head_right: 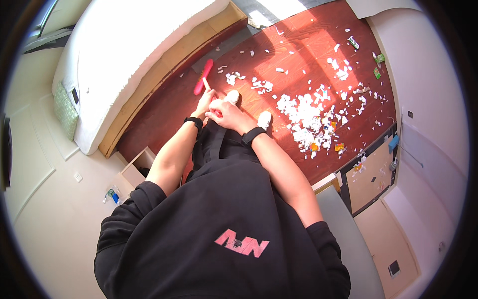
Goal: Sweeping white paper scraps on the floor using a broom.
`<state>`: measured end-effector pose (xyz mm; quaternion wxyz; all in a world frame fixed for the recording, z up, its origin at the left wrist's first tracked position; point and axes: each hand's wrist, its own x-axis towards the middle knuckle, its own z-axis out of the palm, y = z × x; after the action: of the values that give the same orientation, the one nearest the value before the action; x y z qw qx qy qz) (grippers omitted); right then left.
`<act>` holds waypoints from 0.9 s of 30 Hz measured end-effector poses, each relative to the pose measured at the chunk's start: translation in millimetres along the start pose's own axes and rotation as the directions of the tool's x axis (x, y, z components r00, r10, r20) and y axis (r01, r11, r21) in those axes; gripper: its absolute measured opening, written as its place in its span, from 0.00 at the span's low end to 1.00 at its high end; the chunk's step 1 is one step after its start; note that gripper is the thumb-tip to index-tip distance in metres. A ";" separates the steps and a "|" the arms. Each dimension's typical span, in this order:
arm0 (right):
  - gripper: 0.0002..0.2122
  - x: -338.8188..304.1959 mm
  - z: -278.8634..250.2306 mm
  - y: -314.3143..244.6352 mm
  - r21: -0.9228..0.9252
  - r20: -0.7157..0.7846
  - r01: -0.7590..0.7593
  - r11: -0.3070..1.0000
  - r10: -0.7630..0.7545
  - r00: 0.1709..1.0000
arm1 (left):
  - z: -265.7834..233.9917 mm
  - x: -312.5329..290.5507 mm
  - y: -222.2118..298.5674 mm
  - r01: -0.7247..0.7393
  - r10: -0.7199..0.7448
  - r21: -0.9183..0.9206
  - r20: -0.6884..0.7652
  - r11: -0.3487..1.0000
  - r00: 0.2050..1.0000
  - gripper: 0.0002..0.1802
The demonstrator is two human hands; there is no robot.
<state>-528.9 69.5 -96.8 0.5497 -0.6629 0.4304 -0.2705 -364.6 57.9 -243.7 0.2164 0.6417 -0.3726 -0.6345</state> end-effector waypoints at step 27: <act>0.07 41.4 -11.8 -68.1 -0.187 -0.233 0.021 0.982 -0.065 0.970 | -20.0 1.7 86.9 -0.573 0.565 0.459 0.171 0.679 0.807 0.11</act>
<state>-500.1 29.4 -33.1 0.4245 -0.6826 0.5019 -0.3193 -362.9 -1.9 -177.5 0.2303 0.5223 -0.7026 -0.4248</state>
